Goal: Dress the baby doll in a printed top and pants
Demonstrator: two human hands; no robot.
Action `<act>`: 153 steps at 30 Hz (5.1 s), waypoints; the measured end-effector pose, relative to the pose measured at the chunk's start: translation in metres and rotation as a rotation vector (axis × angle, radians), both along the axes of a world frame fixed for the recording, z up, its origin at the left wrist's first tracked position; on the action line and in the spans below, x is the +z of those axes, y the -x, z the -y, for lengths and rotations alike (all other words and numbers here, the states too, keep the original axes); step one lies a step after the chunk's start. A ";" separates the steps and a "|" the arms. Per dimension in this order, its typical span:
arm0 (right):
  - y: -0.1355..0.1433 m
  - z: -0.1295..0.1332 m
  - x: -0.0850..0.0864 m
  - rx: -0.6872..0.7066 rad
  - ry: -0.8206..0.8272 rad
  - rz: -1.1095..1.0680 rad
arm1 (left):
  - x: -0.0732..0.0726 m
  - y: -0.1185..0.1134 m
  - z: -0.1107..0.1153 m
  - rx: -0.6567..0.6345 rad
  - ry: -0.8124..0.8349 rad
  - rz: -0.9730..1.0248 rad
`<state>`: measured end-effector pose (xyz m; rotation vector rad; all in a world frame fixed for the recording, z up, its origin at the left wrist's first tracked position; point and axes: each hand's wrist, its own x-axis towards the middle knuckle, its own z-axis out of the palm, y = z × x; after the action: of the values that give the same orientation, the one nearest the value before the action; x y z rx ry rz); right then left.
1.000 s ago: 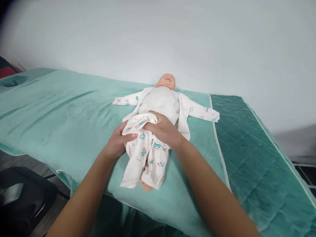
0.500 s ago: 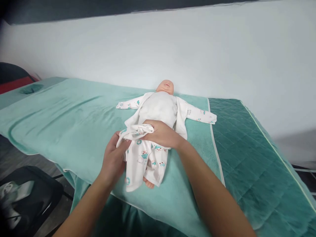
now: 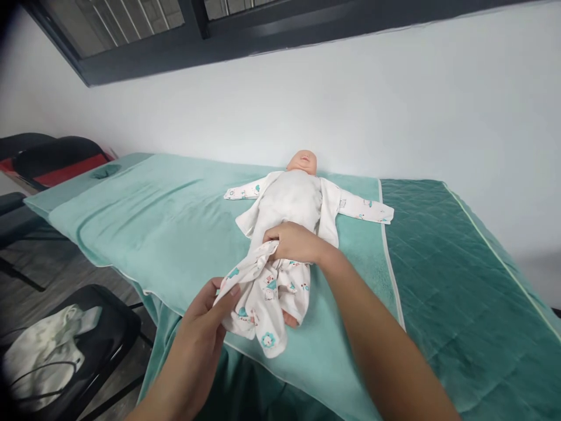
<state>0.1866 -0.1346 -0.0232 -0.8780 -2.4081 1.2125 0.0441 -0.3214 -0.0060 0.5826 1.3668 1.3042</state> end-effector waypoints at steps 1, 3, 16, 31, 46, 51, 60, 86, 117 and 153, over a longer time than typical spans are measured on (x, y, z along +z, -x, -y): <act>0.000 0.000 0.000 -0.001 -0.006 0.012 | 0.001 -0.001 0.003 0.016 0.007 0.024; 0.000 0.001 -0.001 0.001 -0.026 0.027 | 0.002 -0.002 0.007 0.050 0.025 0.081; 0.005 0.009 0.003 -0.011 -0.246 0.270 | -0.065 0.003 0.020 0.247 0.046 0.147; 0.004 0.011 0.002 -0.009 -0.254 0.246 | -0.062 0.029 0.005 -0.122 0.061 -0.138; -0.001 0.007 0.001 -0.018 -0.002 0.014 | -0.056 0.080 -0.048 -0.421 -0.136 -0.206; -0.002 0.007 0.002 -0.006 -0.074 0.061 | -0.056 0.089 -0.081 -0.295 -0.210 -0.471; 0.001 0.012 0.001 -0.074 -0.098 0.009 | -0.049 0.074 -0.139 -0.095 -0.352 -0.869; 0.008 0.005 -0.008 -0.284 -0.280 -0.049 | -0.071 0.060 -0.089 -0.129 -0.183 -1.076; -0.022 -0.011 -0.005 -0.711 -0.257 -0.506 | -0.069 0.105 -0.211 0.060 -0.253 -0.783; -0.119 -0.062 -0.073 -1.282 -0.330 -0.010 | -0.069 0.139 -0.289 0.073 -0.386 -0.351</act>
<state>0.3056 -0.0728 -0.0965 -1.7910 -1.3622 0.2890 -0.0947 -0.0326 -0.0753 1.0738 1.4329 1.5928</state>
